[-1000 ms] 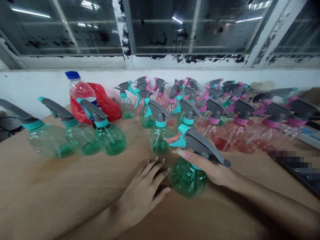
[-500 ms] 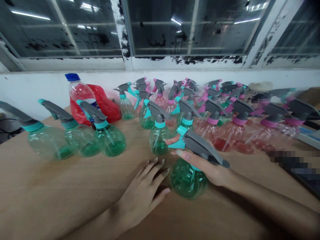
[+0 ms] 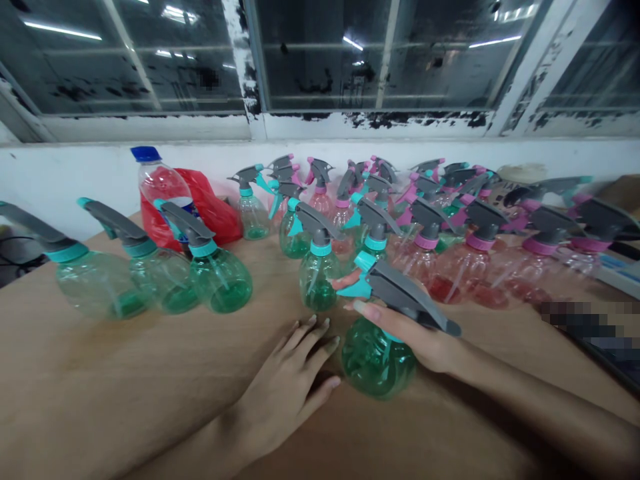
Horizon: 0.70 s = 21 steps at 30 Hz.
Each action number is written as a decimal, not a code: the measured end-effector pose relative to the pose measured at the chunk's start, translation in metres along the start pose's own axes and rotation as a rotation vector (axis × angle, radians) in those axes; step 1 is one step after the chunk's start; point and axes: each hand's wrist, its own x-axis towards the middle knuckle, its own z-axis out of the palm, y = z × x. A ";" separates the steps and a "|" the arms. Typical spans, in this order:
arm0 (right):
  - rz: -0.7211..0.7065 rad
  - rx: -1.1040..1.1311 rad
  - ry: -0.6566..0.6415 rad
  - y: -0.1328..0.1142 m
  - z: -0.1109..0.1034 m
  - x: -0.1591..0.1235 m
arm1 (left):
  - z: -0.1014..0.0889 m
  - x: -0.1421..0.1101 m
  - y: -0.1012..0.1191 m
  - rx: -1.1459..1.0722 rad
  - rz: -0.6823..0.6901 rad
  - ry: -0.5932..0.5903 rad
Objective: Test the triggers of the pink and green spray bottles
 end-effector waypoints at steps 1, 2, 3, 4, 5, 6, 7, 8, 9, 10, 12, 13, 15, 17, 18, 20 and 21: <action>-0.002 0.003 -0.002 0.000 0.000 0.000 | 0.000 0.000 0.000 0.000 0.001 0.002; -0.007 0.008 -0.002 0.000 0.000 0.000 | 0.000 0.000 0.000 -0.003 -0.001 0.001; -0.014 0.012 0.000 0.001 0.000 0.000 | 0.000 0.000 0.000 -0.006 -0.005 -0.001; -0.019 0.017 0.000 0.002 0.001 0.001 | 0.000 0.000 0.000 -0.011 -0.009 -0.003; -0.019 0.022 -0.003 0.002 0.001 0.001 | 0.000 0.000 0.000 -0.015 -0.012 -0.003; -0.016 0.026 -0.007 0.003 0.001 0.001 | 0.000 0.000 0.000 -0.017 -0.015 0.001; -0.014 0.031 -0.011 0.004 0.001 0.001 | 0.000 0.000 0.000 -0.018 -0.016 0.003; -0.012 0.034 -0.013 0.004 0.001 0.001 | 0.000 0.000 0.001 -0.017 -0.016 0.004; -0.008 0.036 -0.015 0.004 0.000 0.001 | 0.000 0.000 0.001 -0.017 -0.015 0.004; -0.010 0.038 -0.013 0.004 0.000 0.001 | 0.000 0.000 0.001 -0.017 -0.015 0.001; -0.017 0.035 -0.010 0.002 0.000 0.000 | 0.000 0.001 0.000 -0.019 -0.017 0.001; -0.018 0.033 -0.009 0.001 0.000 0.000 | 0.000 0.001 0.000 -0.020 -0.018 0.005; -0.017 0.034 -0.010 0.000 0.000 0.000 | 0.000 0.001 0.000 -0.021 -0.018 0.011; -0.011 0.039 -0.011 -0.001 0.000 0.001 | 0.000 0.001 0.000 -0.020 -0.013 0.011; -0.010 0.038 -0.010 -0.001 0.000 0.001 | 0.000 0.001 0.000 -0.021 -0.009 0.011; -0.016 0.026 -0.013 -0.001 0.000 0.002 | 0.000 0.001 0.000 -0.029 -0.008 0.012; -0.022 0.014 -0.010 0.000 -0.001 0.002 | -0.001 0.002 0.000 -0.033 -0.010 0.009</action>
